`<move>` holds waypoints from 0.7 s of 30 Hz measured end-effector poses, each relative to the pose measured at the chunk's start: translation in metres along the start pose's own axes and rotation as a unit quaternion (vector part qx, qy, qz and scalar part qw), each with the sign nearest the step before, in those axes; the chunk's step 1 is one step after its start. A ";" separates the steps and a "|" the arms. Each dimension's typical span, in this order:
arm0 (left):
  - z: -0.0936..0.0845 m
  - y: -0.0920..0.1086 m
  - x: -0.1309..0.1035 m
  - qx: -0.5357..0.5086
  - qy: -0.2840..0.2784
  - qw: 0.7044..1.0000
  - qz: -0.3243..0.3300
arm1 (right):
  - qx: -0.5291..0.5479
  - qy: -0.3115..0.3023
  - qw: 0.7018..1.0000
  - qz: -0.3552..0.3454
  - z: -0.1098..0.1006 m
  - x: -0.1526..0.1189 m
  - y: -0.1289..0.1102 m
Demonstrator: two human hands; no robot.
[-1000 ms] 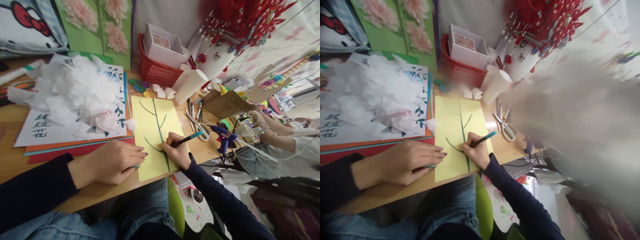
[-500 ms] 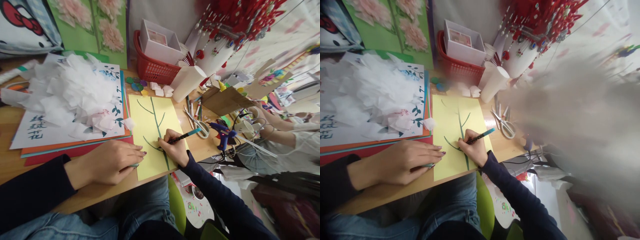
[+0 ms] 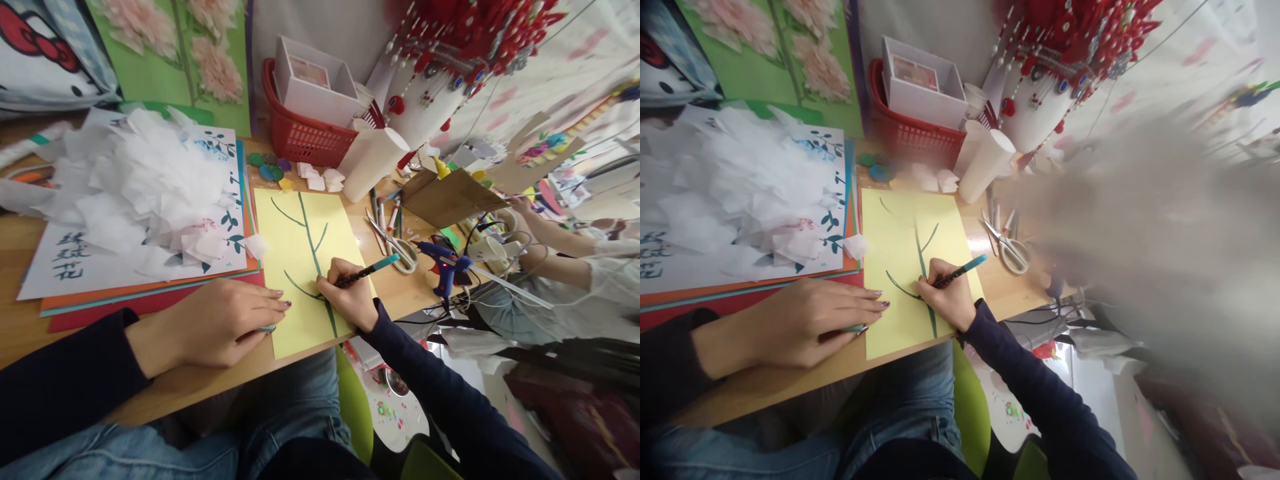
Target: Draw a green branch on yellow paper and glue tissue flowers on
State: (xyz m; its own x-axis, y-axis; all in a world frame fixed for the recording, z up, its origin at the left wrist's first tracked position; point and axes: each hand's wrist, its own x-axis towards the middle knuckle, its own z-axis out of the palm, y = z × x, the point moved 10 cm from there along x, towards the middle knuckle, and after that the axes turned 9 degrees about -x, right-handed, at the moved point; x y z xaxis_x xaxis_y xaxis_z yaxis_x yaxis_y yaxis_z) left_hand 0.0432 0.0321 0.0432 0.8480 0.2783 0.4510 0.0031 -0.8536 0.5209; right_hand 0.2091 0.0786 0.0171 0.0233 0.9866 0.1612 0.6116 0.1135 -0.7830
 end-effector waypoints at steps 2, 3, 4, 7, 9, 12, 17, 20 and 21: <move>-0.001 0.001 0.000 -0.002 0.001 1.000 0.001 | -0.002 -0.004 1.000 -0.009 0.000 0.000 -0.002; -0.001 0.001 0.000 -0.002 0.001 1.000 0.001 | -0.002 -0.006 1.000 -0.012 -0.001 -0.001 -0.003; -0.001 0.001 0.000 -0.001 0.001 1.000 0.002 | -0.002 -0.007 1.000 -0.012 -0.001 -0.001 -0.003; -0.002 0.002 0.000 -0.001 -0.001 1.000 0.002 | 0.000 -0.010 1.000 -0.003 -0.004 -0.002 -0.001; -0.001 0.002 0.000 0.000 -0.002 1.000 0.001 | 0.000 -0.010 1.000 0.005 -0.006 -0.003 0.002; 0.000 0.002 0.001 0.000 -0.005 1.000 0.002 | -0.001 -0.009 1.000 0.004 -0.007 -0.004 0.004; -0.001 0.003 0.001 0.007 -0.004 1.000 0.006 | 0.009 0.016 1.000 0.009 -0.010 -0.003 0.007; -0.002 0.003 0.000 0.006 -0.005 1.000 0.003 | 0.008 0.020 1.000 0.013 -0.009 -0.002 0.007; -0.002 0.003 0.000 0.003 -0.005 1.000 0.000 | 0.004 0.017 1.000 0.012 -0.008 -0.002 0.005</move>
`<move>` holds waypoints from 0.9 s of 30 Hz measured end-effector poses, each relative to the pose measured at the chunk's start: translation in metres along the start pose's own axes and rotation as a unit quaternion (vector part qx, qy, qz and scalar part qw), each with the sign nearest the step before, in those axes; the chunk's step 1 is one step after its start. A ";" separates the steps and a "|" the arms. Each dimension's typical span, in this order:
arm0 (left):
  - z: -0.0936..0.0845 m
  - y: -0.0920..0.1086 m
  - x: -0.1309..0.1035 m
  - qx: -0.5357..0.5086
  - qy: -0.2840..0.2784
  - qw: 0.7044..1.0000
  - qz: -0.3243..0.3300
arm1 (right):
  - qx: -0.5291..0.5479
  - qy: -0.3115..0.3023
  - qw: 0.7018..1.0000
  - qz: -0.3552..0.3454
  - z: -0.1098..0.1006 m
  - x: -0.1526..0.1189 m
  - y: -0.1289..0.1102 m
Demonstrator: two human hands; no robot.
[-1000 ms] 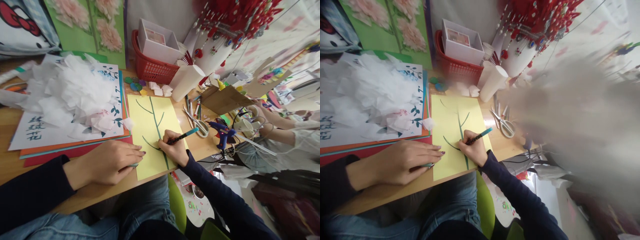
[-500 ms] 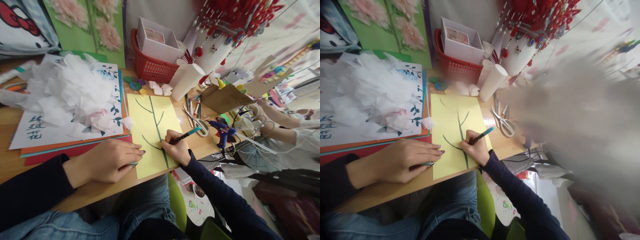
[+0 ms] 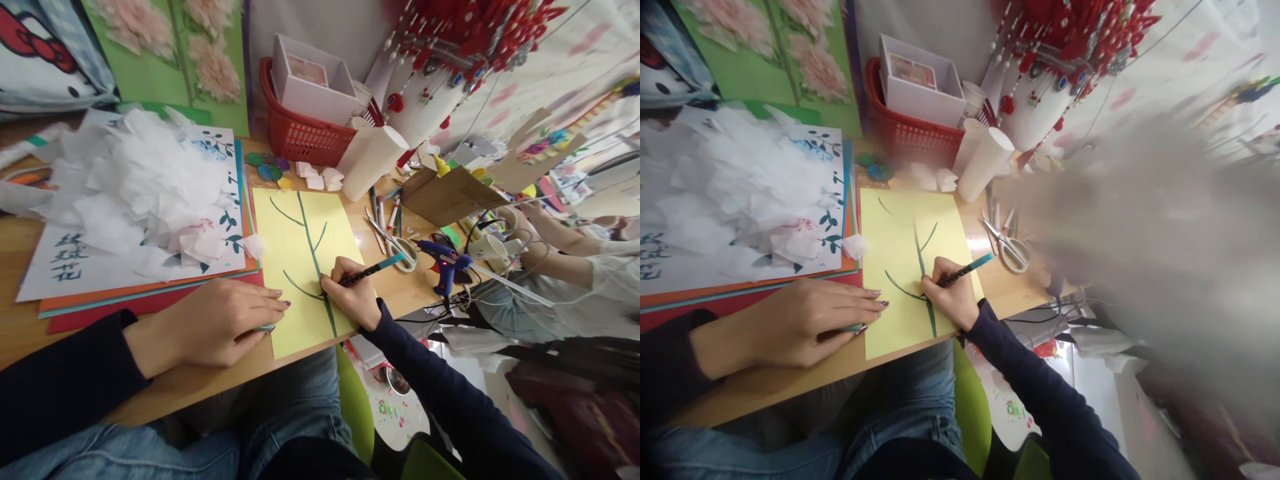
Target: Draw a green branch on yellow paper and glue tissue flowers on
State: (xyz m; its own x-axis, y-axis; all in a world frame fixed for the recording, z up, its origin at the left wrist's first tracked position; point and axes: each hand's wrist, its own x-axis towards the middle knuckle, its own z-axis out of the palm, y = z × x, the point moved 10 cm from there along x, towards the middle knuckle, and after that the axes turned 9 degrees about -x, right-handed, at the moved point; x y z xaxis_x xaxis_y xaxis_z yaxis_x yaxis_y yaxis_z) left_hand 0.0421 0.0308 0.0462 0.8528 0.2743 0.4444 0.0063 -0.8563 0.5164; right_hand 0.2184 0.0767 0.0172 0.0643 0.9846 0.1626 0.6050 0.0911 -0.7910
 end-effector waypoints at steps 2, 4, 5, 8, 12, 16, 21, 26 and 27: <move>-0.001 -0.001 0.000 -0.007 0.003 1.000 -0.006 | -0.010 -0.005 1.000 -0.006 0.001 0.001 -0.003; -0.001 -0.002 -0.001 -0.011 0.004 1.000 -0.008 | -0.018 -0.011 1.000 -0.012 0.002 0.001 -0.006; 0.000 -0.002 -0.001 -0.011 0.002 1.000 -0.008 | -0.020 -0.014 1.000 -0.013 0.002 0.001 -0.007; 0.001 -0.003 -0.001 -0.007 -0.004 1.000 -0.007 | -0.017 -0.018 1.000 -0.011 0.001 0.001 -0.007; 0.000 -0.003 0.000 -0.013 -0.004 1.000 -0.013 | -0.006 -0.016 1.000 -0.002 -0.002 -0.001 0.000; 0.000 -0.003 0.000 -0.022 0.002 1.000 -0.011 | 0.019 -0.017 0.999 0.034 -0.006 0.000 0.011; 0.001 -0.005 0.000 -0.021 0.000 1.000 -0.013 | 0.061 -0.046 0.996 0.040 -0.003 0.018 -0.001; 0.004 -0.006 -0.002 -0.031 -0.001 0.999 -0.018 | 0.150 -0.179 0.972 0.013 0.023 0.034 -0.012; 0.004 -0.006 -0.002 -0.035 -0.001 0.999 -0.019 | 0.157 -0.201 0.967 0.015 0.028 0.036 -0.011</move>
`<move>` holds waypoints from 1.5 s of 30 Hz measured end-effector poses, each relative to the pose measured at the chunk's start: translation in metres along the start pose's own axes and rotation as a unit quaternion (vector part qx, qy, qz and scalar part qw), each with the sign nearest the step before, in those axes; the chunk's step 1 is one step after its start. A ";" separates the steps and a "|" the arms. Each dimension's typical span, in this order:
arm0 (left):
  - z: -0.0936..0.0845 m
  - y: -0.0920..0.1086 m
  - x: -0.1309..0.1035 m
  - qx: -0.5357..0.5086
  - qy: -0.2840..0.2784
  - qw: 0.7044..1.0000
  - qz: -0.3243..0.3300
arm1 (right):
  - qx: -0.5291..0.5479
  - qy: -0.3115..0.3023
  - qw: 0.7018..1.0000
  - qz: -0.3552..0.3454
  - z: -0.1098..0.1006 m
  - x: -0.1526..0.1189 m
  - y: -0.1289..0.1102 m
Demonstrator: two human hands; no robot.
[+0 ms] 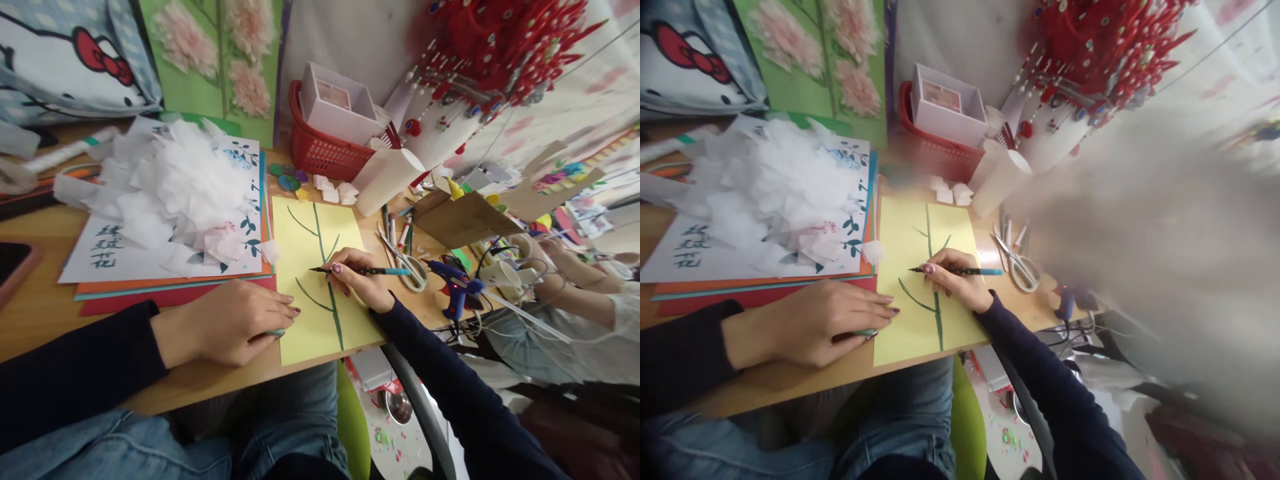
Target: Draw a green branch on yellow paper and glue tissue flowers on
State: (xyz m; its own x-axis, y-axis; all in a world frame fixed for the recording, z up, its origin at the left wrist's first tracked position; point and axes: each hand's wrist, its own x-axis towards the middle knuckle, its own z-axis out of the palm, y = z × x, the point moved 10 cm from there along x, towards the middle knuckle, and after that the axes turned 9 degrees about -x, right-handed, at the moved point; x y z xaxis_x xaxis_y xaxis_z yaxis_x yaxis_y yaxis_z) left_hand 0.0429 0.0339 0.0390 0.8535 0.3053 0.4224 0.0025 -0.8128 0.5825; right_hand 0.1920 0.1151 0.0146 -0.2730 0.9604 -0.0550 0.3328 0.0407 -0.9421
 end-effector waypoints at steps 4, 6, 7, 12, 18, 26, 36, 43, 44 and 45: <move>-0.002 -0.002 0.000 -0.024 0.009 1.000 -0.008 | -0.001 0.013 1.000 -0.004 -0.001 0.009 0.011; -0.002 -0.003 0.000 -0.032 0.013 0.999 -0.010 | -0.009 0.041 0.999 -0.019 -0.004 0.012 0.013; -0.003 -0.003 0.000 -0.034 0.014 0.999 -0.011 | -0.017 0.048 0.998 -0.024 -0.004 0.012 0.013; -0.005 -0.004 0.001 -0.037 0.026 0.999 -0.015 | -0.059 0.046 0.997 -0.035 -0.003 0.014 0.012; -0.007 -0.004 0.002 -0.044 0.026 0.998 -0.022 | -0.081 0.038 0.995 -0.046 -0.001 0.014 0.007; -0.005 -0.006 0.001 -0.048 0.027 0.998 -0.024 | -0.084 0.043 0.995 -0.043 0.001 0.014 0.007; -0.007 -0.005 0.002 -0.051 0.024 0.998 -0.028 | -0.087 0.053 0.994 -0.037 0.002 0.015 0.005; -0.005 -0.006 0.001 -0.040 0.018 0.999 -0.026 | -0.046 0.046 0.997 -0.033 0.005 0.015 0.005; -0.004 -0.006 0.001 -0.040 0.016 0.999 -0.026 | -0.048 0.044 0.997 -0.033 0.005 0.014 0.005; -0.004 -0.006 0.001 -0.039 0.016 0.999 -0.027 | -0.052 0.043 0.997 -0.035 0.005 0.014 0.005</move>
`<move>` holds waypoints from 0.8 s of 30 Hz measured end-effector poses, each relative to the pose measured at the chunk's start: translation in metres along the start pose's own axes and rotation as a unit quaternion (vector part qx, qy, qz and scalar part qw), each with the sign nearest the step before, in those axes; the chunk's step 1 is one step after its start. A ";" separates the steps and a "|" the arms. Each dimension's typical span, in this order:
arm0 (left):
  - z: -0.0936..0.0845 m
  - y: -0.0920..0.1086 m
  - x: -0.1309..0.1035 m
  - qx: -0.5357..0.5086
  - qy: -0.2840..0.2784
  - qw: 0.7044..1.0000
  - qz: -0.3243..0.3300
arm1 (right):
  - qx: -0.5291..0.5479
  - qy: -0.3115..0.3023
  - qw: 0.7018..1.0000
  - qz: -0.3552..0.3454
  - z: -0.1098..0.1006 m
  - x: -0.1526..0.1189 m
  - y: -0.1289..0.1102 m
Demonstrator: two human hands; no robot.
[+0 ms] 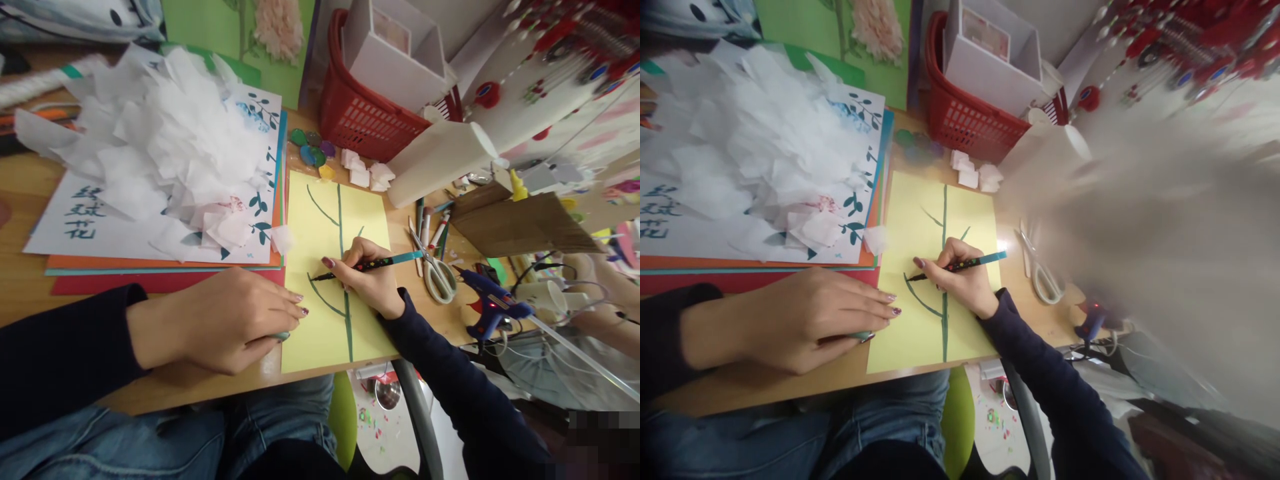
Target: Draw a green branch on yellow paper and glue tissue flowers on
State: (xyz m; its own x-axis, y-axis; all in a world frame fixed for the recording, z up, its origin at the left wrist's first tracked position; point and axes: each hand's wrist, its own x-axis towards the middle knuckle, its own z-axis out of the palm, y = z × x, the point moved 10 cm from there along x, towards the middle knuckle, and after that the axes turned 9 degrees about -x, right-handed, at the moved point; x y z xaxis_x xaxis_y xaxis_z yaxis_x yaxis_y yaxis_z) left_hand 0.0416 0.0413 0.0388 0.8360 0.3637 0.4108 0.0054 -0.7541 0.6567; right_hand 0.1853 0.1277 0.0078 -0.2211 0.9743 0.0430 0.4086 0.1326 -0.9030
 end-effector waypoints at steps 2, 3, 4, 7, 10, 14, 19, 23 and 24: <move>0.000 0.000 0.000 -0.001 0.000 1.000 0.000 | -0.009 -0.002 1.000 -0.003 -0.001 0.000 0.000; 0.000 0.000 0.000 0.000 0.000 1.000 0.000 | -0.014 -0.003 1.000 -0.004 -0.001 0.000 0.000; -0.001 0.000 0.000 0.001 0.002 1.000 0.001 | -0.018 -0.003 1.000 -0.006 -0.002 0.000 -0.001; -0.001 0.000 0.000 0.002 0.000 1.000 0.003 | -0.031 -0.001 0.999 -0.009 -0.004 0.000 -0.002; 0.000 0.001 -0.001 0.000 0.000 1.000 0.008 | -0.030 0.000 1.000 -0.006 -0.005 0.000 -0.001; -0.001 0.002 -0.001 0.001 0.007 1.000 0.008 | -0.011 -0.012 1.000 0.000 -0.003 0.000 0.001; -0.001 0.002 -0.001 0.002 0.010 1.000 0.012 | -0.004 -0.021 1.000 -0.011 -0.004 0.000 -0.002; 0.000 0.003 -0.001 0.002 0.010 1.000 0.019 | 0.004 -0.024 1.000 -0.002 -0.003 0.000 -0.001; 0.000 0.003 -0.001 0.003 0.010 1.000 0.020 | 0.012 -0.022 1.000 0.001 -0.004 0.000 0.000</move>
State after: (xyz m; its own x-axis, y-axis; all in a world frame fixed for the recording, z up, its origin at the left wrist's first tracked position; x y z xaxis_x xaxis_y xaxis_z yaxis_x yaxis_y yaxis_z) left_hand 0.0407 0.0391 0.0405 0.8250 0.3431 0.4491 -0.0251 -0.7716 0.6356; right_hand 0.1885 0.1284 0.0092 -0.2585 0.9658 0.0221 0.3888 0.1249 -0.9128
